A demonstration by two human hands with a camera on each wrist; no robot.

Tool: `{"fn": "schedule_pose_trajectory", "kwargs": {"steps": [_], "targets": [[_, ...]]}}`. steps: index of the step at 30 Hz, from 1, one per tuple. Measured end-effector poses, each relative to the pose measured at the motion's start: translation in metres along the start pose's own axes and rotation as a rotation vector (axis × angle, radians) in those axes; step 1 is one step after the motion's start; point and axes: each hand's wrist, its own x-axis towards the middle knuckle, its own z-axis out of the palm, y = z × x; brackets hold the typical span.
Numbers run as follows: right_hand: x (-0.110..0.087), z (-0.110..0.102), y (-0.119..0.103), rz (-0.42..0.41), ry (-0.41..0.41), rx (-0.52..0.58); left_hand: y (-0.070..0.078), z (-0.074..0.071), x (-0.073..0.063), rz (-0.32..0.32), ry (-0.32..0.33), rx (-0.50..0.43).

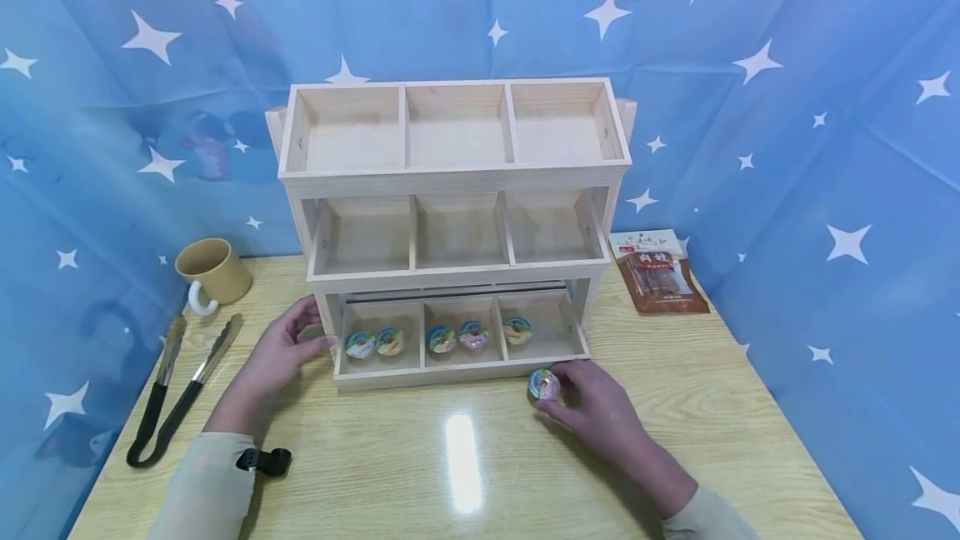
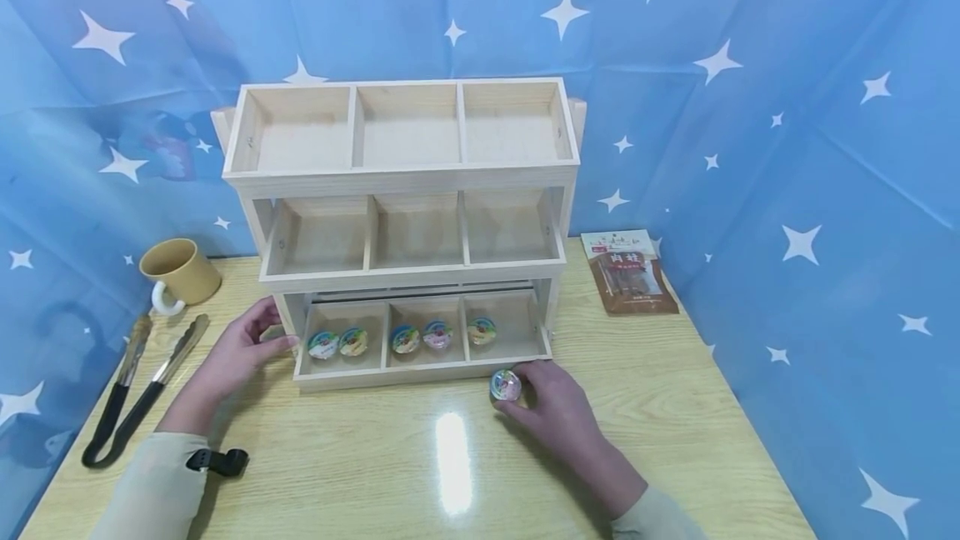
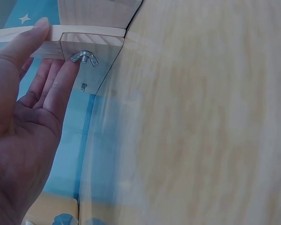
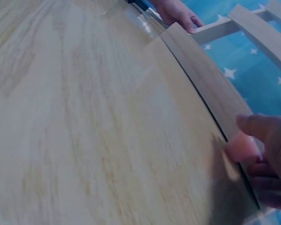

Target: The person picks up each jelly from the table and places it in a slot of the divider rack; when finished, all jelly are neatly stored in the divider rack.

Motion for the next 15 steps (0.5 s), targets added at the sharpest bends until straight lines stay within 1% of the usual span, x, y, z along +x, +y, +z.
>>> {"fn": "schedule_pose_trajectory", "kwargs": {"steps": [4,8,13,15], "targets": [[-0.0003,0.0043,0.0014,-0.001,0.013,0.006,-0.0006,0.0,-0.0002,0.0,0.0,-0.002],[0.0,0.0052,0.0015,-0.007,0.008,0.002,-0.0001,0.0,-0.0004,-0.002,0.002,0.0],[0.0008,0.0008,-0.0007,-0.012,-0.021,0.026,0.0005,-0.0001,-0.0002,-0.004,0.001,-0.001],[0.0019,-0.003,-0.0012,-0.026,-0.031,0.041,0.0007,-0.0004,-0.0003,-0.003,0.0,-0.001]]}}
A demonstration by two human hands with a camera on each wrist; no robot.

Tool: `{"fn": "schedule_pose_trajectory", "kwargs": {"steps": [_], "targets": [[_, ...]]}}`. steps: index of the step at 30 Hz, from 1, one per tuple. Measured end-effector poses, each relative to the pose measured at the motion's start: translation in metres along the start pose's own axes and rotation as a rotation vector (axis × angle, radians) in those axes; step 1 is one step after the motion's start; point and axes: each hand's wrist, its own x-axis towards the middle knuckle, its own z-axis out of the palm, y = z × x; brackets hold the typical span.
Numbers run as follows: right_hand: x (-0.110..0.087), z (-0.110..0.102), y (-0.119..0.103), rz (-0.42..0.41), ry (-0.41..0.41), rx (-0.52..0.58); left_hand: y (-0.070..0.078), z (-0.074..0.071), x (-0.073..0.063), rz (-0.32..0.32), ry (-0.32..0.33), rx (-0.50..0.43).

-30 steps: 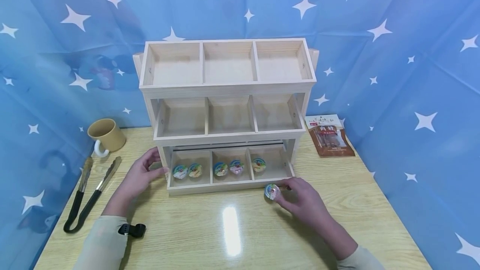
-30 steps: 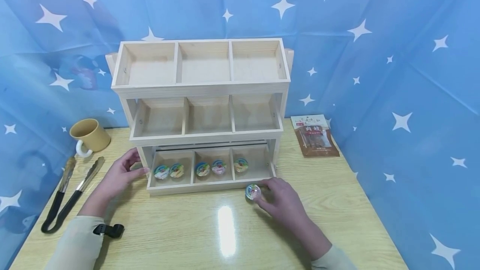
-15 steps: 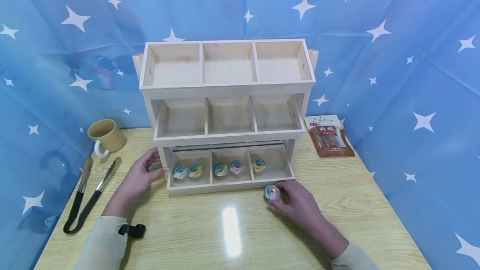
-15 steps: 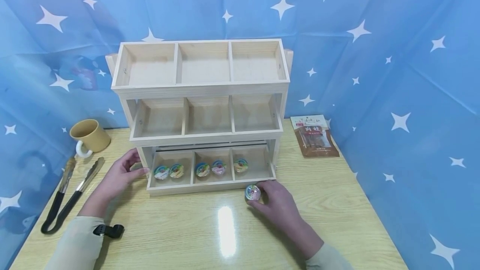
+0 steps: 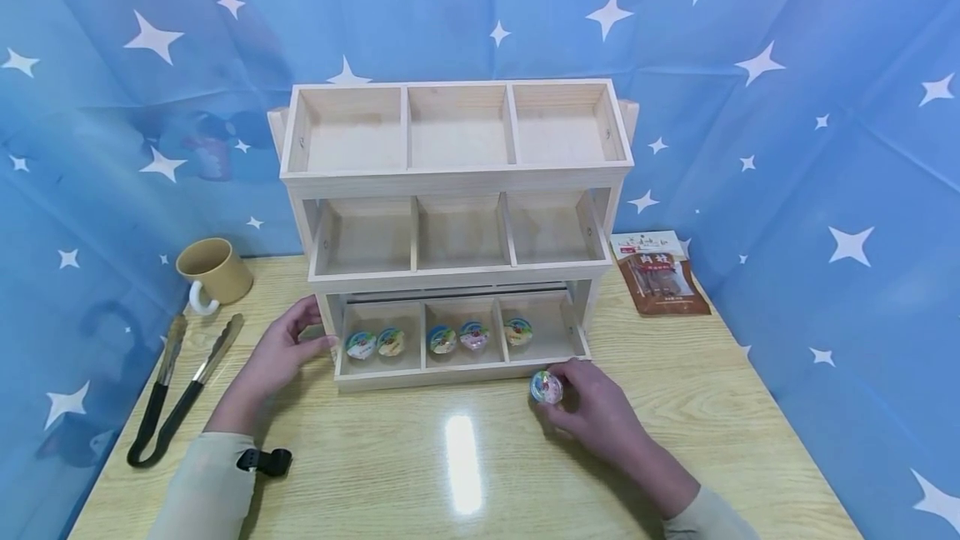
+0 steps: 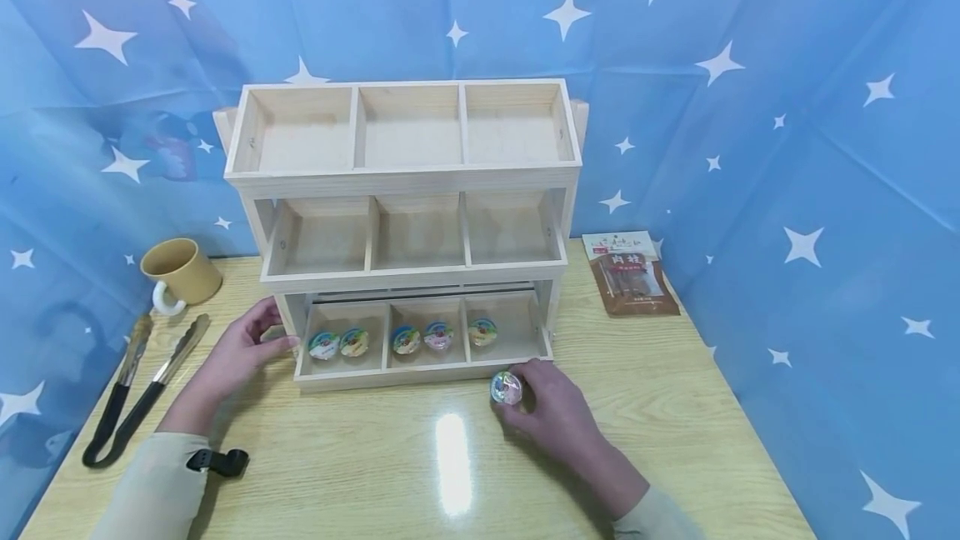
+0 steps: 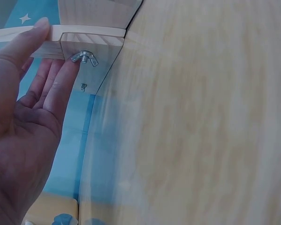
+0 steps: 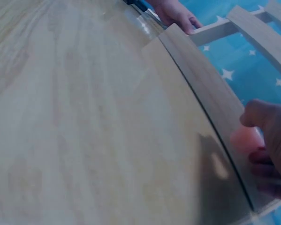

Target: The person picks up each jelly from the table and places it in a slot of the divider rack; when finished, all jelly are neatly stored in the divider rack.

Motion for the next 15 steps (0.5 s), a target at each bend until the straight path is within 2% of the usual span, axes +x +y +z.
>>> {"fn": "schedule_pose_trajectory", "kwargs": {"steps": [3,8,12,15], "targets": [[0.003,-0.007,0.002,-0.054,-0.011,0.045,0.0,0.0,0.0,-0.001,0.001,0.002],[0.013,-0.021,0.009,-0.196,-0.005,0.138,-0.001,0.0,0.001,0.001,0.002,0.005],[0.026,-0.031,0.017,-0.223,0.014,0.141,-0.002,-0.001,0.001,0.009,-0.001,-0.001],[0.034,-0.034,0.026,-0.193,0.019,0.126,-0.002,0.0,0.0,0.011,-0.002,-0.005]]}}
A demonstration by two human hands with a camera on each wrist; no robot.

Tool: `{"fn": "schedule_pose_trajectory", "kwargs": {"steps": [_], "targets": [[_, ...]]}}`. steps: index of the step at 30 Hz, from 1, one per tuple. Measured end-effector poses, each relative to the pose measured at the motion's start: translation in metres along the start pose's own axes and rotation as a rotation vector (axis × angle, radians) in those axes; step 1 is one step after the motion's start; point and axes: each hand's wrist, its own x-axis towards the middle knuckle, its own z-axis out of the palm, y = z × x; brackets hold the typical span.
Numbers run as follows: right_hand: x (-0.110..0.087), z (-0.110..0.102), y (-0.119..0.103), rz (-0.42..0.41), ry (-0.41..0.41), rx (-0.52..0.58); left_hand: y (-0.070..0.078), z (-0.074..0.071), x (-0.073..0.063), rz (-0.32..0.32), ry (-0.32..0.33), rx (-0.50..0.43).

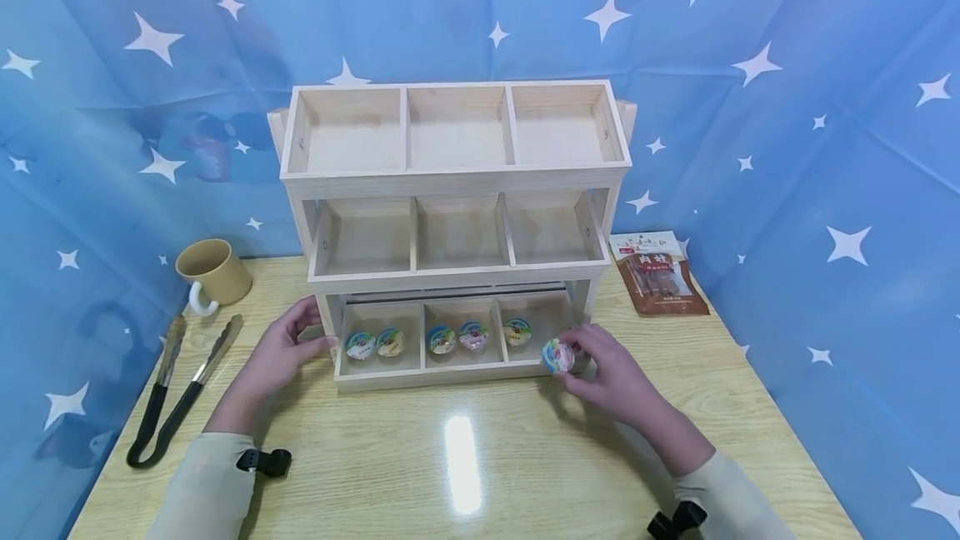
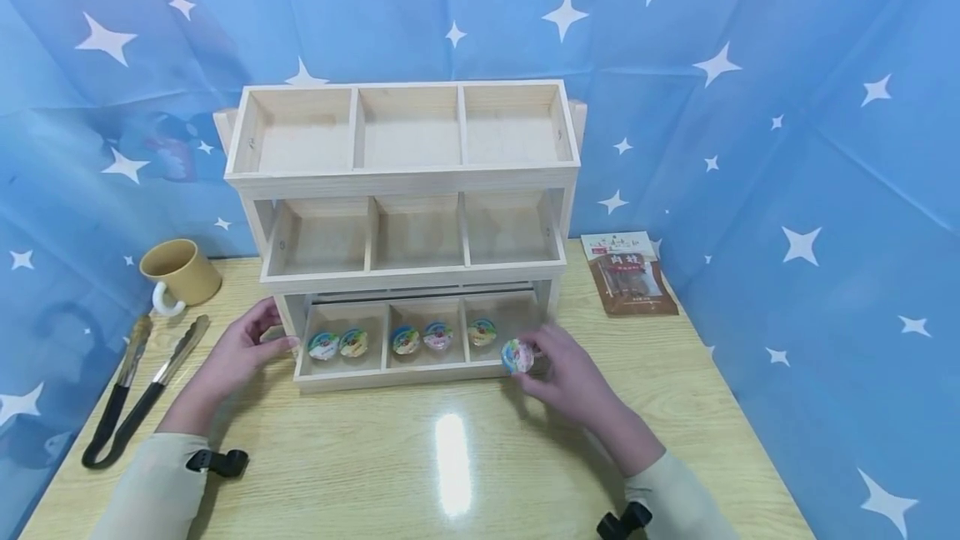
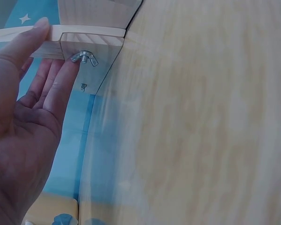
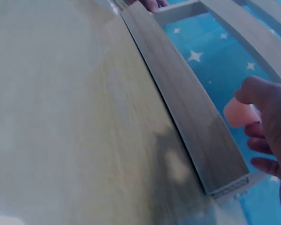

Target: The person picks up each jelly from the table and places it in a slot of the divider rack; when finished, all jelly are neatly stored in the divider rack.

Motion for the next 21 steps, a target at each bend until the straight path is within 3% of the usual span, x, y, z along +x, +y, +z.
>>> {"fn": "schedule_pose_trajectory", "kwargs": {"steps": [7,21], "targets": [[0.015,0.001,0.014,0.051,-0.005,-0.002,-0.001,0.001,0.0,0.004,0.001,0.0],[0.033,0.002,0.011,0.153,-0.105,-0.151,0.001,0.0,0.0,0.001,-0.001,-0.001]]}}
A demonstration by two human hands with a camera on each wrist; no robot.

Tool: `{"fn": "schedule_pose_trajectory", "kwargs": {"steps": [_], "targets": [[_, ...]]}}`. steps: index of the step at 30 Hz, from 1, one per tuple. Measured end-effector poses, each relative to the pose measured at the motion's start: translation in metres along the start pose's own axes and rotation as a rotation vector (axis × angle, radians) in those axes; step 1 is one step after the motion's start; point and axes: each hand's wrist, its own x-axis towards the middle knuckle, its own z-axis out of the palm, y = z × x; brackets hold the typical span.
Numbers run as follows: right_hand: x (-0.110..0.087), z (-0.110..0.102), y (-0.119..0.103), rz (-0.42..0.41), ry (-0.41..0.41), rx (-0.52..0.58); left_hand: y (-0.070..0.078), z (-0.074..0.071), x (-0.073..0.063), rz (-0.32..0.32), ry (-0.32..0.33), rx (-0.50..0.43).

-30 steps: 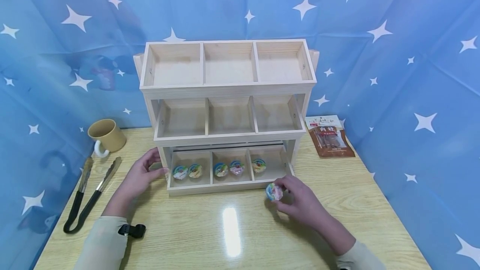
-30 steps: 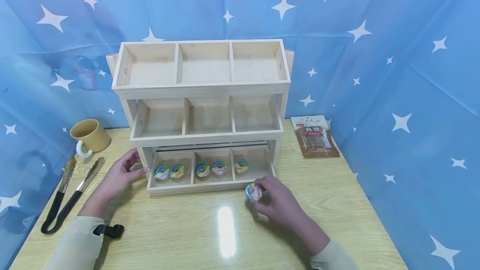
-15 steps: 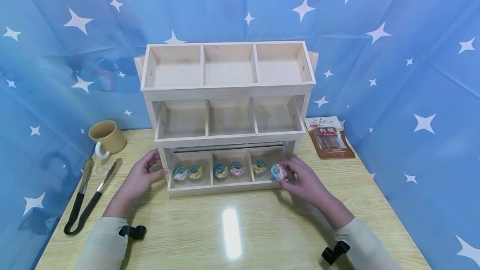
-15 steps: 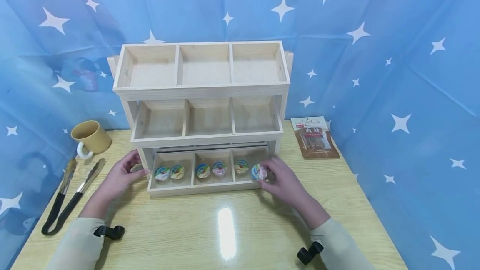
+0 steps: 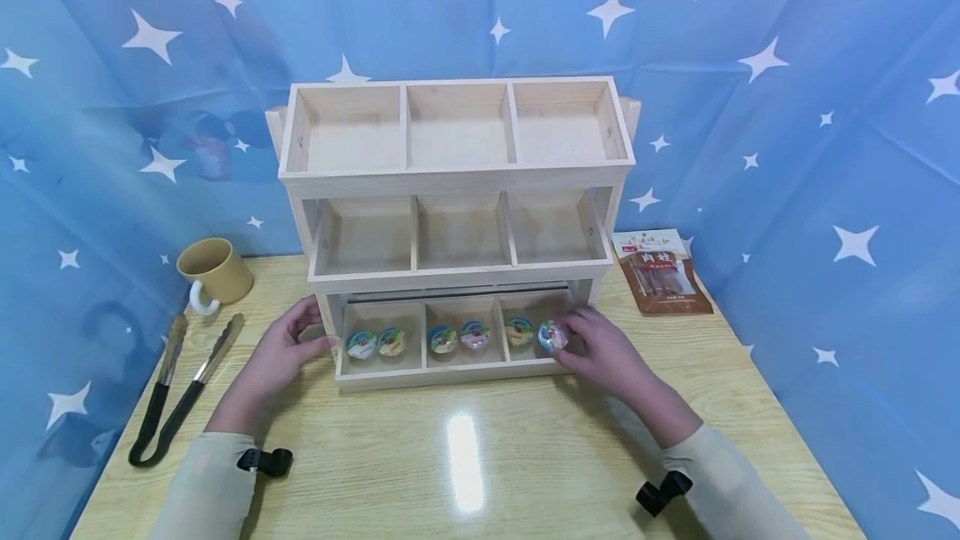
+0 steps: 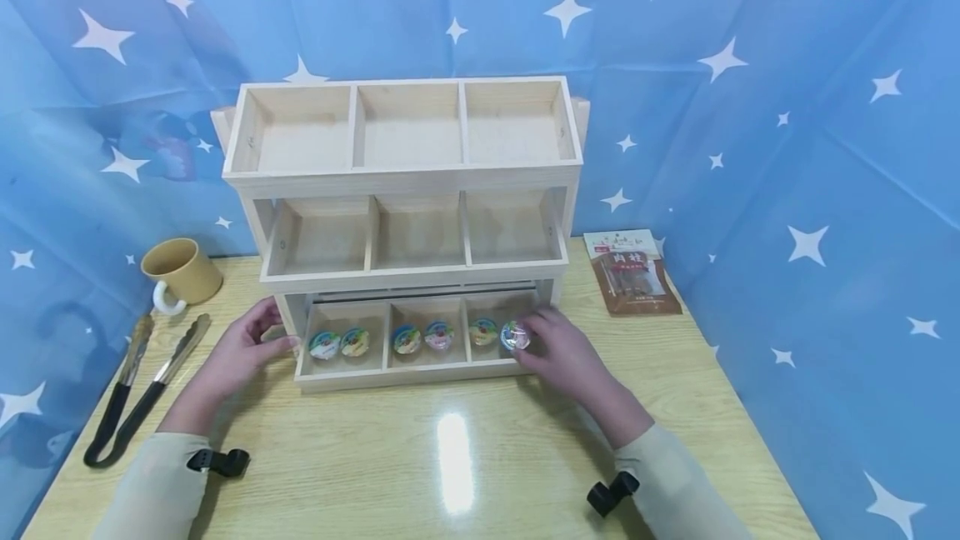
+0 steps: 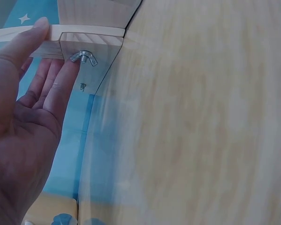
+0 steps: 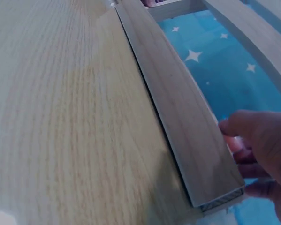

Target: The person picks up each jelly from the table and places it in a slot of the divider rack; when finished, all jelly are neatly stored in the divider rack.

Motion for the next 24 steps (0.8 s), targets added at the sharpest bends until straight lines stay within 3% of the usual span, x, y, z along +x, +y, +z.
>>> {"fn": "schedule_pose_trajectory", "kwargs": {"steps": [14,24], "targets": [[0.016,-0.003,-0.009,0.054,-0.083,-0.093,0.0,-0.001,0.001,0.0,0.008,-0.004],[0.023,-0.002,-0.014,0.152,-0.159,-0.096,0.0,0.0,0.0,0.001,0.004,-0.005]]}}
